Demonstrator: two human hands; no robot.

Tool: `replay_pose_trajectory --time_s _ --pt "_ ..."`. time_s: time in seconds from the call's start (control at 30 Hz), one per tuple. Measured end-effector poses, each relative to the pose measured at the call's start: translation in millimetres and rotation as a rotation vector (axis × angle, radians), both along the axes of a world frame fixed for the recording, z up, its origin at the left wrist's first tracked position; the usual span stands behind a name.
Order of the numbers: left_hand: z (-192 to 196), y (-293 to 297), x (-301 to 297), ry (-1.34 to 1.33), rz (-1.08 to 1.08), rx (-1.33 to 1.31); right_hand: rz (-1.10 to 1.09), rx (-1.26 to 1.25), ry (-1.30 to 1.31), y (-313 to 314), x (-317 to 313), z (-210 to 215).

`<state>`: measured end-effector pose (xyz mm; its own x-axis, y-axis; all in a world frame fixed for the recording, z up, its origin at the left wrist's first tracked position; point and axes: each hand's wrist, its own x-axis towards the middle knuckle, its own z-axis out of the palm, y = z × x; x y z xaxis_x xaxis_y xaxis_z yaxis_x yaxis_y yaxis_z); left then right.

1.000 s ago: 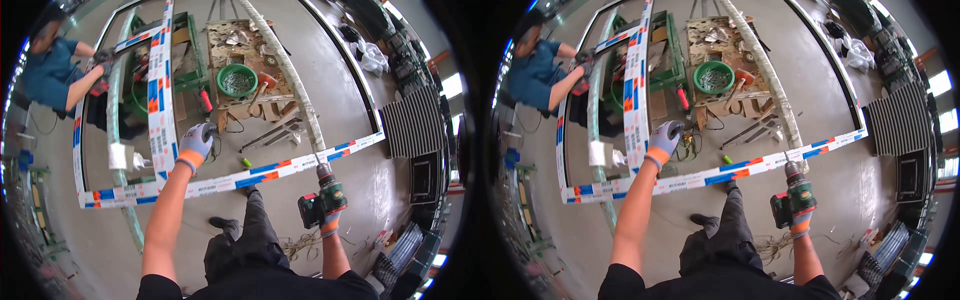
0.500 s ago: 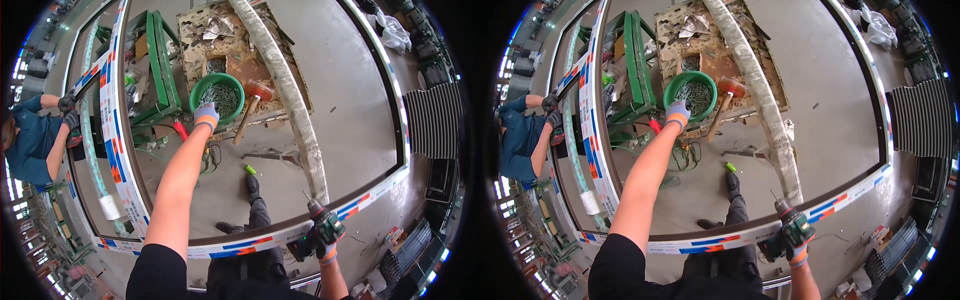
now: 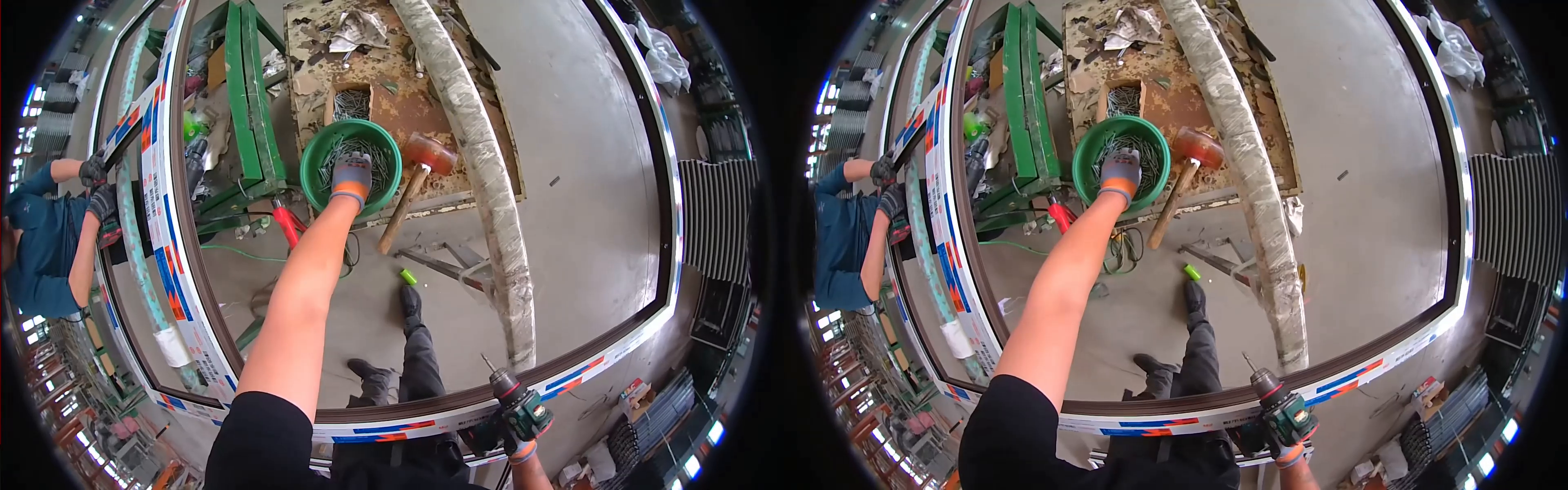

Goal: The recorder assembles metal window frames by inserting glass, securing with screws using a drill, and applying sealant.

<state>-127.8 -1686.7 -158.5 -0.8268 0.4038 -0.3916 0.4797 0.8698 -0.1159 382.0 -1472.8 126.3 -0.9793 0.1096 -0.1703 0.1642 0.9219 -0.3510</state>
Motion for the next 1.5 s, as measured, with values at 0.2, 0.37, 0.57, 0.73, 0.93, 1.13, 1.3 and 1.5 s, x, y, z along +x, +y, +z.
replay_pose_trajectory --time_s 0.2,0.37,0.57,0.73,0.93,1.13,1.3,1.5 --pt "-49.5 -30.8 -4.0 0.064 0.121 0.200 -0.078 -0.230 -0.008 -1.6 7.4 -12.9" --pt "-16.0 -19.3 -0.4 0.028 0.249 0.245 -0.088 -0.135 -0.090 -2.5 -6.4 -0.5" --pt "12.0 -42.6 9.5 0.265 -0.020 0.209 -0.066 -0.088 -0.086 4.9 20.8 -23.6" --pt "65.1 -40.8 18.6 0.034 0.402 0.447 -0.085 -0.260 -0.024 -4.6 -30.5 8.7" --pt "110.6 -76.7 50.7 0.041 0.493 0.398 0.024 -0.561 0.109 9.1 -4.4 -22.8" --pt "235.7 -114.2 163.8 -0.037 0.310 0.754 -0.480 -1.303 -0.143 -17.6 -64.0 55.6" --pt "275.4 -182.0 355.3 -0.219 0.541 0.602 -0.628 -1.656 -0.620 -31.8 -161.8 90.0" --pt "267.8 -179.6 476.3 -0.002 0.545 0.553 -0.470 -1.271 -0.240 -102.8 -311.9 -79.6"
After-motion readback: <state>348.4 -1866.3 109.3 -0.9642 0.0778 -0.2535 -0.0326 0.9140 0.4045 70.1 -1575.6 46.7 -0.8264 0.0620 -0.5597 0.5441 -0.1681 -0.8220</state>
